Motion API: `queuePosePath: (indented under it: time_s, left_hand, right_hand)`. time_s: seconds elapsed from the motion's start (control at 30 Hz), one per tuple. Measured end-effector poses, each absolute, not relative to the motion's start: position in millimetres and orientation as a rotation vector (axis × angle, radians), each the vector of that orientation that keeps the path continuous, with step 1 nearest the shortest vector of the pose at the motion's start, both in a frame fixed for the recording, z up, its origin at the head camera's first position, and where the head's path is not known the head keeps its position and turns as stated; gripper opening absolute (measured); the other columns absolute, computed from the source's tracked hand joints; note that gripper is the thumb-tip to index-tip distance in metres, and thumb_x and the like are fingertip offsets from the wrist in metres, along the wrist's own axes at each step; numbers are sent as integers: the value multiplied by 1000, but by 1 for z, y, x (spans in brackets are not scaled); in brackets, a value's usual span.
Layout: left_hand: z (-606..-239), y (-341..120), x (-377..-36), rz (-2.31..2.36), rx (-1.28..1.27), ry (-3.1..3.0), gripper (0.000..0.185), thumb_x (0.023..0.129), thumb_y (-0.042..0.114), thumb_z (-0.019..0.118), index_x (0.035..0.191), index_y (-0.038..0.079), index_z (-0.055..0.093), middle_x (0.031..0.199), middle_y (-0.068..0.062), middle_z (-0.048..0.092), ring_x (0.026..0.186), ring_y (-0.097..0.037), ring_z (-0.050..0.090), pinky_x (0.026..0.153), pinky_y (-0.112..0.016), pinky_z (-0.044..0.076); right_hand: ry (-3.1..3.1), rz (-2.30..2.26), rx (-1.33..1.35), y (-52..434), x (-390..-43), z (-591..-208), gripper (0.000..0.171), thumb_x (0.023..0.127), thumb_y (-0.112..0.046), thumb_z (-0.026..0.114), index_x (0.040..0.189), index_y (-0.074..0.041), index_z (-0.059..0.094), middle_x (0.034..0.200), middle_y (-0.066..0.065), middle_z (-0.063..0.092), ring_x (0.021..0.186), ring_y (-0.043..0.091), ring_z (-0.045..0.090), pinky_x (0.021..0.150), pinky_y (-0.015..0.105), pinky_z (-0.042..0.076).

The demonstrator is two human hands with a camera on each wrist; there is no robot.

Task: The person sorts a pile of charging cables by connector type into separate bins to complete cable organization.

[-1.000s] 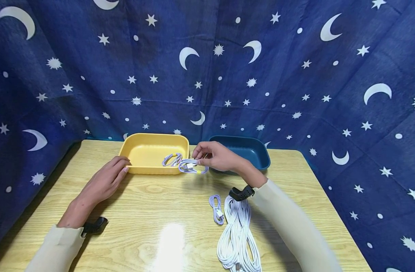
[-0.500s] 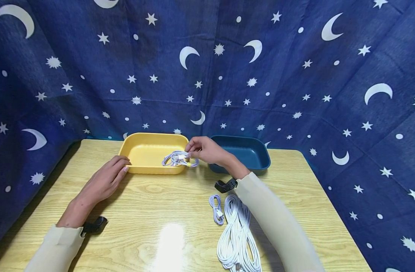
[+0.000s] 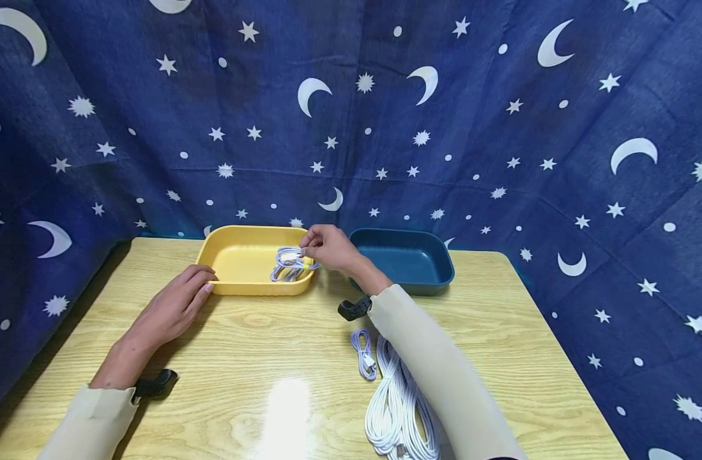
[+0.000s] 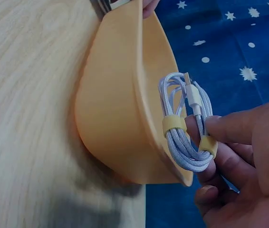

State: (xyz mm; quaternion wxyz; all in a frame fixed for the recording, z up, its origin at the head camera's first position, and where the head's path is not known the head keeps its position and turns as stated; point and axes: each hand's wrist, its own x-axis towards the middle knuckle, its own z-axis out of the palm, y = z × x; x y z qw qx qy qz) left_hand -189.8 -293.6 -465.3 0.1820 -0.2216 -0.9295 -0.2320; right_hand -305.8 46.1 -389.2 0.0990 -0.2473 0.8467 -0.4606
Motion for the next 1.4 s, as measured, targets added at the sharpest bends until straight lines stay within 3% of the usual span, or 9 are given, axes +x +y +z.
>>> queuePosePath:
  time_s: [0.2,0.67,0.97,1.4]
  left_hand:
    - [-466,-294,-190,-659,-641,-2613,12,110,9,56,117,10,66,125,-8,60,111,-28,61,94,-53,48]
    - [-465,-292,-188,-682,-590,-2653,14,112,12,54,119,10,66,126,-10,60,114,-31,61,99,-57,48]
    - [-465,-292,-188,-684,-577,-2670,14,112,13,54,119,10,66,127,-9,60,115,-29,60,100,-55,47]
    - [-464,-293,-188,-684,-602,-2653,14,112,13,54,119,9,65,128,-9,59,116,-29,60,99,-53,46]
  right_hand:
    - [2585,-1299,-698,32,-305,-397,5,99,-6,72,103,-3,73,84,1,69,80,11,60,72,22,45]
    - [2608,-1224,-724,20,-301,-401,6,98,-3,71,102,-6,72,90,5,74,83,14,64,70,23,49]
    - [2776,-1012,-847,26,-301,-405,27,101,-16,69,125,-6,74,126,6,72,111,26,60,95,32,46]
    - [2650,-1162,-980,57,-276,-394,25,100,-8,66,123,2,69,123,9,68,107,27,63,100,45,51]
